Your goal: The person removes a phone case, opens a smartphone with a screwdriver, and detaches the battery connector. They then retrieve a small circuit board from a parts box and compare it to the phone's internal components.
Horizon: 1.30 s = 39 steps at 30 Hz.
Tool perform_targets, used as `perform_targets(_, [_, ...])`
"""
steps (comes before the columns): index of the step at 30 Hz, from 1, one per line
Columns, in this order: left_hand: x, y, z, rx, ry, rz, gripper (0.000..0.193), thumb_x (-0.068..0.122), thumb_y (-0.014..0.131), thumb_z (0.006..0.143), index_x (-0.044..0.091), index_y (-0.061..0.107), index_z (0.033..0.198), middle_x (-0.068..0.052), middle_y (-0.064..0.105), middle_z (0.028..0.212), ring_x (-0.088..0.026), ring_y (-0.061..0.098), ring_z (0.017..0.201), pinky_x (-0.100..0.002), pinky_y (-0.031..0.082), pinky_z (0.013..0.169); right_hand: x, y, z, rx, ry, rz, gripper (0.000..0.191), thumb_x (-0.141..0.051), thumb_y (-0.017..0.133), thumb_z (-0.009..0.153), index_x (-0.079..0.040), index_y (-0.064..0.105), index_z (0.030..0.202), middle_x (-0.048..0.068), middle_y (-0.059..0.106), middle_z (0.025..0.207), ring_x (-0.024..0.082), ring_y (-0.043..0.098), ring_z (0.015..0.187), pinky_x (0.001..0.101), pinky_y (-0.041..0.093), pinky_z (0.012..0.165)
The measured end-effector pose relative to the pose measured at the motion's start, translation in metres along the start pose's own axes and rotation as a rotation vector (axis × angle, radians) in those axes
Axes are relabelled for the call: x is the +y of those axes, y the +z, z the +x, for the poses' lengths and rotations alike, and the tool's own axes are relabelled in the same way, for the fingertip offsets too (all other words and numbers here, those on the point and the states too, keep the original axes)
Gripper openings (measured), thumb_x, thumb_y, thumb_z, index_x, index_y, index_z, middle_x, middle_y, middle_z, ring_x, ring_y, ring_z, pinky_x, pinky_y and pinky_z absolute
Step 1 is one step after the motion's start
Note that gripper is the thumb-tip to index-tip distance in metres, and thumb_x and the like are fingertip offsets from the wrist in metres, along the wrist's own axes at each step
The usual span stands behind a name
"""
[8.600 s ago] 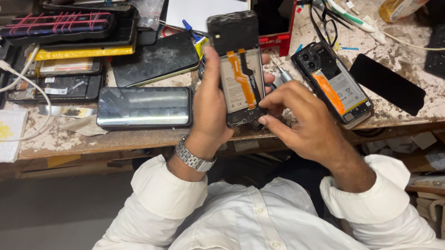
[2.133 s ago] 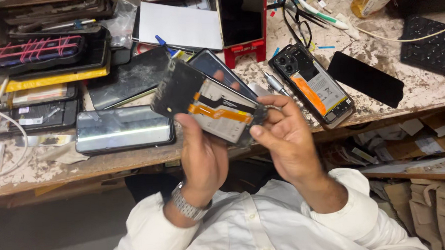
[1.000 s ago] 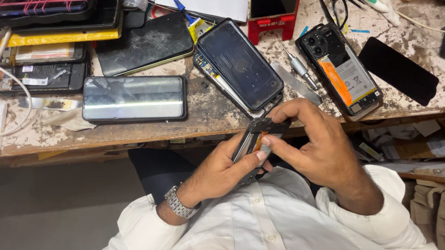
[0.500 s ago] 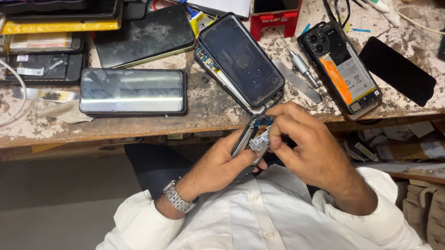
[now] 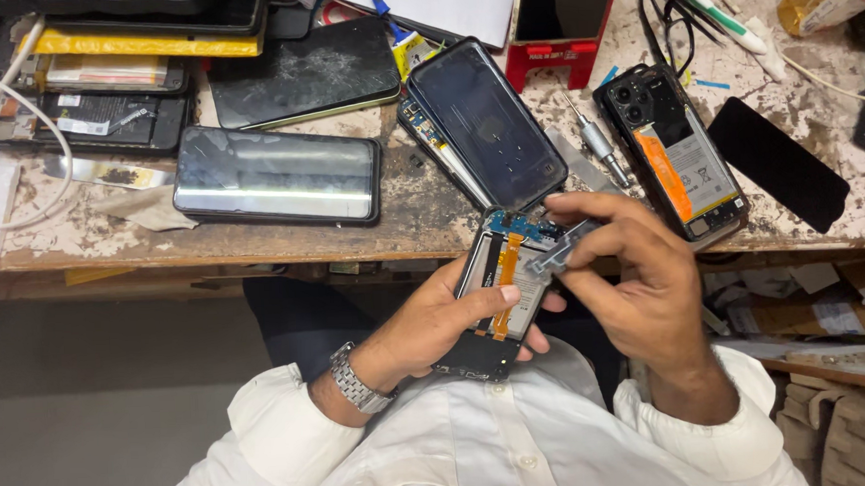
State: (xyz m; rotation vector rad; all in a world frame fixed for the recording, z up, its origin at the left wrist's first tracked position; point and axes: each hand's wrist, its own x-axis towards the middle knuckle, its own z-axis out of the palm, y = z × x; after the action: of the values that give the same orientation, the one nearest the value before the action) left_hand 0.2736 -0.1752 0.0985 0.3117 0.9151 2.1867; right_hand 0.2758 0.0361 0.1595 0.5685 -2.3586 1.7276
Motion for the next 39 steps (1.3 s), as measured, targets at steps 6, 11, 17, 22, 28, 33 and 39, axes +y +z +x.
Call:
perform_targets(6, [0.008,-0.001,-0.006,0.039,-0.015,-0.058,0.045,0.016,0.054,0.105,-0.004,0.044,0.143,-0.028,0.066,0.126,-0.032,0.074,0.092,-0.040,0.065,0.075,0.018,-0.007,0.002,0.134,-0.103,-0.108,0.016,0.014,0.069,0.091,0.001,0.061,0.097,0.015,0.067,0.123,0.015,0.067,0.111,0.0265,0.058,0.094])
perform_targets(11, [0.013,-0.002,-0.010,0.052,-0.012,-0.082,0.045,0.016,0.053,0.104,-0.006,0.044,0.143,-0.029,0.065,0.126,-0.033,0.074,0.093,-0.040,0.065,0.074,0.027,-0.015,0.028,0.266,-0.084,-0.419,0.012,0.008,0.073,0.097,0.001,0.066,0.104,0.012,0.073,0.113,0.014,0.069,0.098,0.0268,0.057,0.081])
perform_targets(17, [0.021,-0.008,-0.016,0.051,0.005,-0.108,0.045,0.015,0.053,0.104,-0.005,0.044,0.143,-0.029,0.065,0.126,-0.033,0.074,0.092,-0.040,0.065,0.074,0.026,0.000,0.049,0.259,-0.015,-0.655,0.011,0.001,0.075,0.097,0.000,0.071,0.107,0.012,0.072,0.113,0.018,0.071,0.089,0.0296,0.058,0.075])
perform_targets(22, [0.028,-0.016,-0.016,0.053,0.016,-0.091,0.044,0.016,0.054,0.105,-0.004,0.044,0.143,-0.029,0.066,0.125,-0.032,0.074,0.093,-0.039,0.065,0.074,0.027,0.010,0.056,0.164,-0.011,-0.767,0.012,-0.002,0.073,0.096,0.000,0.072,0.108,0.013,0.069,0.118,0.023,0.072,0.096,0.0317,0.060,0.080])
perform_targets(28, [0.031,-0.021,-0.013,0.064,0.008,-0.055,0.045,0.016,0.054,0.104,-0.001,0.042,0.145,-0.027,0.066,0.125,-0.029,0.074,0.092,-0.038,0.065,0.073,0.018,0.013,0.063,0.107,-0.009,-0.787,0.011,-0.008,0.072,0.098,-0.002,0.073,0.108,0.012,0.069,0.122,0.023,0.071,0.096,0.0314,0.059,0.077])
perform_targets(33, [0.033,-0.023,-0.008,0.068,-0.003,-0.044,0.046,0.014,0.054,0.104,-0.001,0.042,0.146,-0.025,0.066,0.126,-0.028,0.073,0.093,-0.036,0.064,0.075,-0.006,0.018,0.056,0.175,-0.063,-0.608,0.012,-0.002,0.077,0.093,-0.001,0.073,0.105,0.010,0.071,0.115,0.018,0.064,0.082,0.0297,0.053,0.071])
perform_targets(39, [0.026,-0.020,-0.004,0.078,0.023,-0.019,0.048,0.013,0.054,0.103,0.000,0.042,0.149,-0.022,0.066,0.125,-0.026,0.072,0.093,-0.035,0.064,0.077,-0.023,0.032,0.037,0.074,0.125,-0.234,0.012,-0.003,0.076,0.089,-0.002,0.072,0.100,0.005,0.064,0.105,0.013,0.068,0.081,0.0263,0.060,0.067])
